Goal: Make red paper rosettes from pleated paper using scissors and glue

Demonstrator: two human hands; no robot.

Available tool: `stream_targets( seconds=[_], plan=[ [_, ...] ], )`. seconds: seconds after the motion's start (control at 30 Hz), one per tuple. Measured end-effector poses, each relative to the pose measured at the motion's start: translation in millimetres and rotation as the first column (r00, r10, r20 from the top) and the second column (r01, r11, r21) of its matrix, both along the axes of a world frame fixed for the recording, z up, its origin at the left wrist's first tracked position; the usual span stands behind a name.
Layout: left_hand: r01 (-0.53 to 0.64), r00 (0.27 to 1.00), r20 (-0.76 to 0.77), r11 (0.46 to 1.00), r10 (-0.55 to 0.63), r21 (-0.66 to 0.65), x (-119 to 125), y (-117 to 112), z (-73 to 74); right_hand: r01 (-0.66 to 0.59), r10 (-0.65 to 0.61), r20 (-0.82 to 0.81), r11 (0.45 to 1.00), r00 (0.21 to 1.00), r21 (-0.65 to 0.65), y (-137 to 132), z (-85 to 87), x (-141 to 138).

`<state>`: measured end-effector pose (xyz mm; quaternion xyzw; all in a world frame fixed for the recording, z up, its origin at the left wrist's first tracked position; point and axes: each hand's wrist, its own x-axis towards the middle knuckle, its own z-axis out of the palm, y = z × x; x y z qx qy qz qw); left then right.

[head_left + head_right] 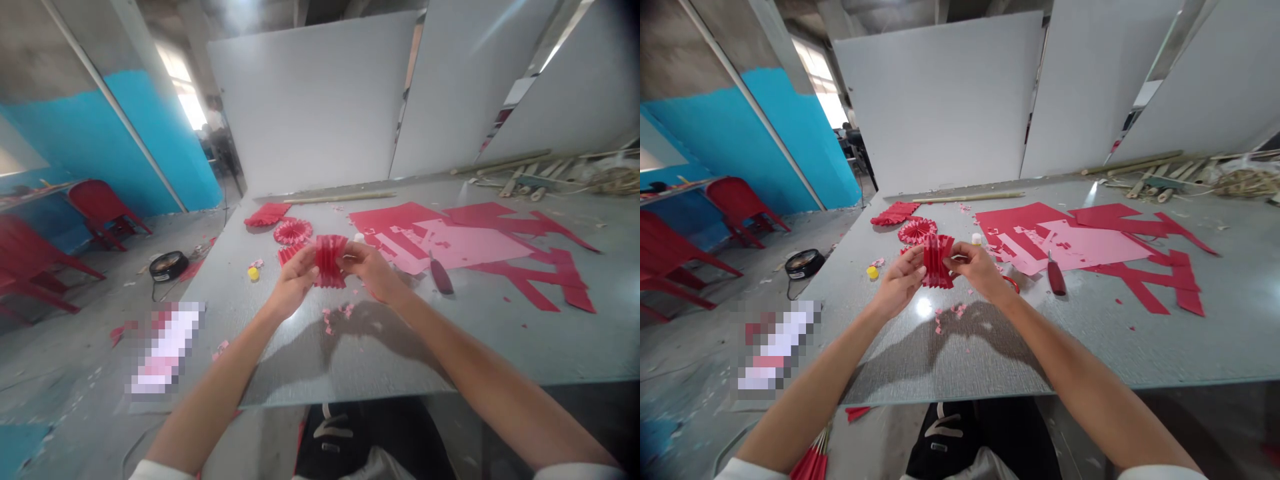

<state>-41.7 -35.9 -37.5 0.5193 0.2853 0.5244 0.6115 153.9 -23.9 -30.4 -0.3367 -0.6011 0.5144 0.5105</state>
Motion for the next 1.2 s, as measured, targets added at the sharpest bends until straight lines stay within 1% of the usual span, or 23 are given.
stream_targets(
  seconds=[0.1, 0.23, 0.33, 0.4, 0.5, 0.6, 0.67, 0.73, 0.87, 0.97, 1.07, 1.2],
  plan=[
    [-0.021, 0.999, -0.036, 0.991, 0.026, 0.13, 2.0, -3.1, 4.4, -0.041, 0.039, -0.063, 0.999, 0.997, -0.028, 2.4, 0.5, 3.7],
    [-0.084, 0.993, -0.062, 0.977, 0.097, 0.194, 2.9, -6.2, 7.3, -0.154, 0.142, -0.162, 0.986, 0.977, -0.063, 3.8, -1.6, 5.5],
    [-0.16, 0.977, -0.097, 0.95, 0.191, 0.267, 2.7, -8.2, 8.9, -0.22, 0.199, -0.196, 0.971, 0.96, -0.09, 3.3, -4.0, 4.0],
    [-0.19, 0.965, -0.114, 0.931, 0.235, 0.313, 2.8, -9.6, 9.8, -0.245, 0.219, -0.21, 0.964, 0.953, -0.103, 3.4, -6.3, 2.2],
    [-0.202, 0.957, -0.131, 0.918, 0.259, 0.341, 3.5, -11.6, 10.7, -0.273, 0.246, -0.211, 0.956, 0.946, -0.107, 4.6, -9.7, -0.4],
    [-0.203, 0.956, -0.14, 0.927, 0.257, 0.315, 4.3, -13.2, 11.4, -0.286, 0.26, -0.209, 0.953, 0.943, -0.1, 5.1, -10.4, -1.6],
    [-0.208, 0.954, -0.145, 0.929, 0.262, 0.306, 4.6, -13.6, 11.9, -0.272, 0.249, -0.207, 0.958, 0.946, -0.09, 4.4, -9.0, -1.8],
    [-0.225, 0.943, -0.168, 0.92, 0.289, 0.32, 4.6, -13.3, 12.4, -0.233, 0.216, -0.185, 0.97, 0.959, -0.074, 3.4, -7.4, -1.9],
    [-0.222, 0.907, -0.27, 0.912, 0.323, 0.344, 4.0, -11.0, 11.6, -0.132, 0.129, -0.103, 0.991, 0.986, -0.015, 2.8, -6.9, -2.6],
    [-0.204, 0.89, -0.327, 0.919, 0.318, 0.339, 3.6, -9.6, 9.0, -0.036, 0.036, -0.005, 0.998, 0.999, 0.06, 2.8, -6.5, -3.6],
    [-0.161, 0.878, -0.374, 0.92, 0.299, 0.358, 3.8, -9.7, 6.5, 0.06, -0.073, 0.099, 0.99, 0.992, 0.126, 1.0, -3.8, -5.2],
    [-0.119, 0.865, -0.42, 0.927, 0.273, 0.355, 4.7, -11.0, 5.9, 0.074, -0.1, 0.164, 0.984, 0.981, 0.16, -2.2, -4.0, -8.6]
  ],
)
